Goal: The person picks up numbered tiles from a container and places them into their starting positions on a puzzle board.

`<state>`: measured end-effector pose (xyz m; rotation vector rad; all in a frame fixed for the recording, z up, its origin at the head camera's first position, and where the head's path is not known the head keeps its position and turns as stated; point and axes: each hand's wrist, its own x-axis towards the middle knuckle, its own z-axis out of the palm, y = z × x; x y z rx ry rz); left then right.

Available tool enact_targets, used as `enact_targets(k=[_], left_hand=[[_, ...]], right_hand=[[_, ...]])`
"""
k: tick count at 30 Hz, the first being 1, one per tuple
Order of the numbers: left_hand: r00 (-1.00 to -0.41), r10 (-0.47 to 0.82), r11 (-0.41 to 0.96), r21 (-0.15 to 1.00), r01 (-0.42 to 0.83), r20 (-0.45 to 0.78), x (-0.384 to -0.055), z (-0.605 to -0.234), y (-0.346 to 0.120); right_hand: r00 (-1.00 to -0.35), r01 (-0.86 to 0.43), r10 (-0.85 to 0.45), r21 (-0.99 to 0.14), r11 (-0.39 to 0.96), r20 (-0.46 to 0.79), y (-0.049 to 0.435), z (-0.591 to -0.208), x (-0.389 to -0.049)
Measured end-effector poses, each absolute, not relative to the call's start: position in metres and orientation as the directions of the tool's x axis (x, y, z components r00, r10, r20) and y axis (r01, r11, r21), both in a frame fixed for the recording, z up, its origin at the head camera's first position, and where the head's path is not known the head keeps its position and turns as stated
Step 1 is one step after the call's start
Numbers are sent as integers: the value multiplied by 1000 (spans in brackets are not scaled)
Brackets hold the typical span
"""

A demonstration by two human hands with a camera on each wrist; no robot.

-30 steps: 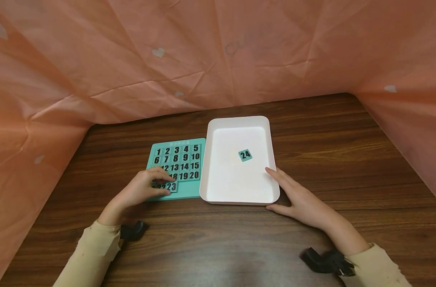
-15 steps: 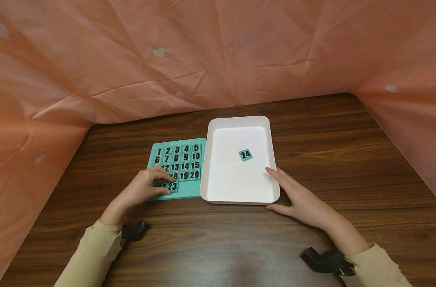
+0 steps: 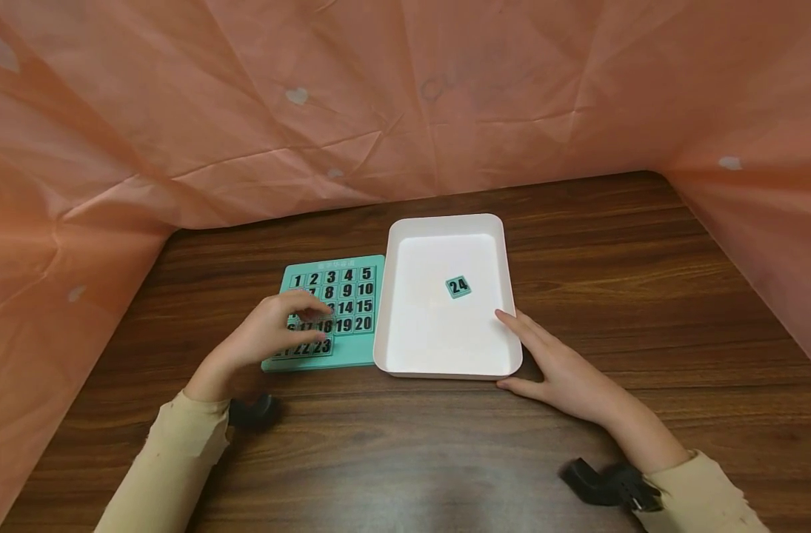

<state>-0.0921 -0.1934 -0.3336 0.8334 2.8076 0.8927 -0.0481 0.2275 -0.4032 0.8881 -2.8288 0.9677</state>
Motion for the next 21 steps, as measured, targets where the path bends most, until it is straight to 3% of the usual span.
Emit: enact_targets(k=[10, 21], left_hand=[[-830, 517, 634, 559, 534, 207, -116, -302, -127], [-812, 548, 618, 558, 553, 198, -142, -297, -55]], right_hand=[[-840, -520, -507, -555, 649, 194, 227, -404, -47], [-844, -512, -502, -563, 649, 188, 225, -406, -47]])
